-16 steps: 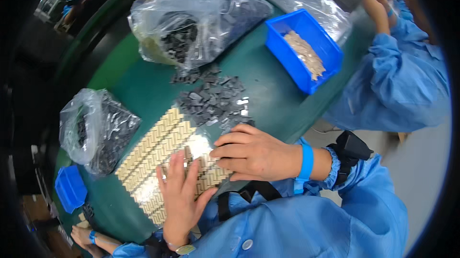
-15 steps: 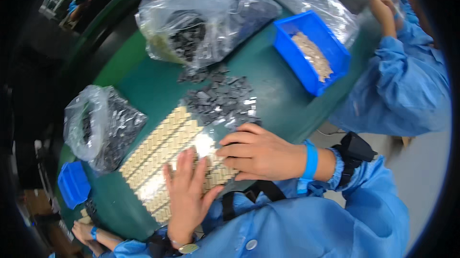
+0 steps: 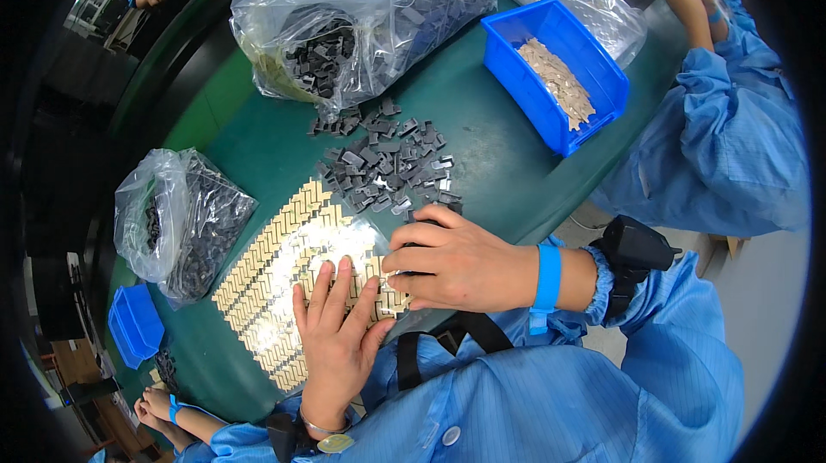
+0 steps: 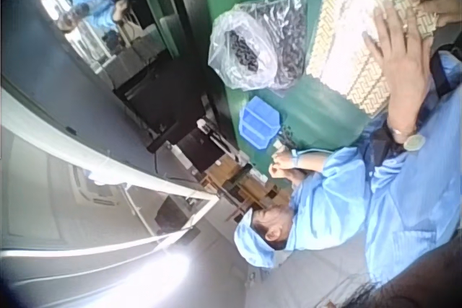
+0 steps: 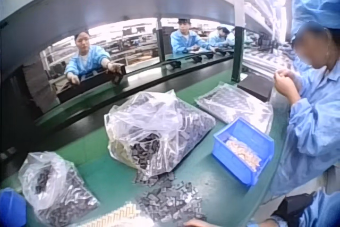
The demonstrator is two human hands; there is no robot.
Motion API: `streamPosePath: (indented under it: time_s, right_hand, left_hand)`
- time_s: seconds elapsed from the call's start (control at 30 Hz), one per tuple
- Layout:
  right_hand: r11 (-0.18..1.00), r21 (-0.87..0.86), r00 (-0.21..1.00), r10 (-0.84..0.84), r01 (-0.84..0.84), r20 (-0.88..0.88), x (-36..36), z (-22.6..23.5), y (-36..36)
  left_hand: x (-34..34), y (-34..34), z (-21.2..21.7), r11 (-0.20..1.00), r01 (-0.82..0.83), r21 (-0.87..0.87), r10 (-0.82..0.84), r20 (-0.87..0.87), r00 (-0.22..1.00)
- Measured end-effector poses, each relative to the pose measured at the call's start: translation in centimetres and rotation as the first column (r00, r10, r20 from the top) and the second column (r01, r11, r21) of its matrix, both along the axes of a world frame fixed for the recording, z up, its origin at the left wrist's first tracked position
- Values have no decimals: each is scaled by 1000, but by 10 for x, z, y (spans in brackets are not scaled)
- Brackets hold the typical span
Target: The person is assembling small electronic components, specifically placing small black components onto a grid.
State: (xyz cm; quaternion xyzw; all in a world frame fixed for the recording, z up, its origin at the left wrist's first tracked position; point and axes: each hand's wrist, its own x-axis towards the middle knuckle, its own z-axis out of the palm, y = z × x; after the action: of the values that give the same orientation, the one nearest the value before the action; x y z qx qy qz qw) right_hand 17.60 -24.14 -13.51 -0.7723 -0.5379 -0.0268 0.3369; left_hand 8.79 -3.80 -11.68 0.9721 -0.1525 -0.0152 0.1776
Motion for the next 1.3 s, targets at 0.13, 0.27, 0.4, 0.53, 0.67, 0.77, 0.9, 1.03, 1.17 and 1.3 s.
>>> streamPosePath:
  time_s: [0.13, 0.27, 0.4, 0.53, 0.67, 0.77, 0.9, 1.03, 1.17, 1.3]
  right_hand:
    - [999, 39, 999, -6, 5, 43, -1, 0, 0]
    - [999, 38, 996, 34, -37, 82, -5, -5, -4]
    - [998, 46, 996, 45, -49, 81, -3, -5, -3]
    - [999, 36, 1000, 21, -22, 6, -2, 1, 0]
    - [997, 35, 997, 72, -71, -9, -1, 6, 3]
    - [989, 3, 987, 147, -147, -59, -2, 10, 2]
    - [992, -45, 988, 113, -118, -101, 3, 11, 2]
    - [997, -12, 981, 71, -75, -181, -3, 11, 1]
    - [992, 114, 961, 78, -49, -264, 2, 9, 5]
    - [987, 163, 926, 75, -14, -371, 5, 3, 5]
  left_hand:
    - [1, -3, 2, 1000, 10, -3, -10, -5, 1000]
    - [-1, -6, 3, 1000, 11, -13, -12, -4, 1000]
    - [0, -5, 2, 1000, 14, -18, -14, -4, 1000]
    - [3, -3, 1, 1000, 22, -20, -22, 2, 1000]
    - [1, -3, 5, 1000, 10, -15, -10, -22, 1000]
    - [0, -5, 9, 1000, 2, -15, -3, -39, 999]
    - [7, -6, 4, 996, 56, -64, -59, -50, 997]
    - [0, -10, 12, 998, 27, -62, -32, -85, 996]
    - [3, -5, 15, 999, 3, -54, -7, -78, 997]
    - [7, -5, 14, 998, 6, -64, -10, -76, 997]
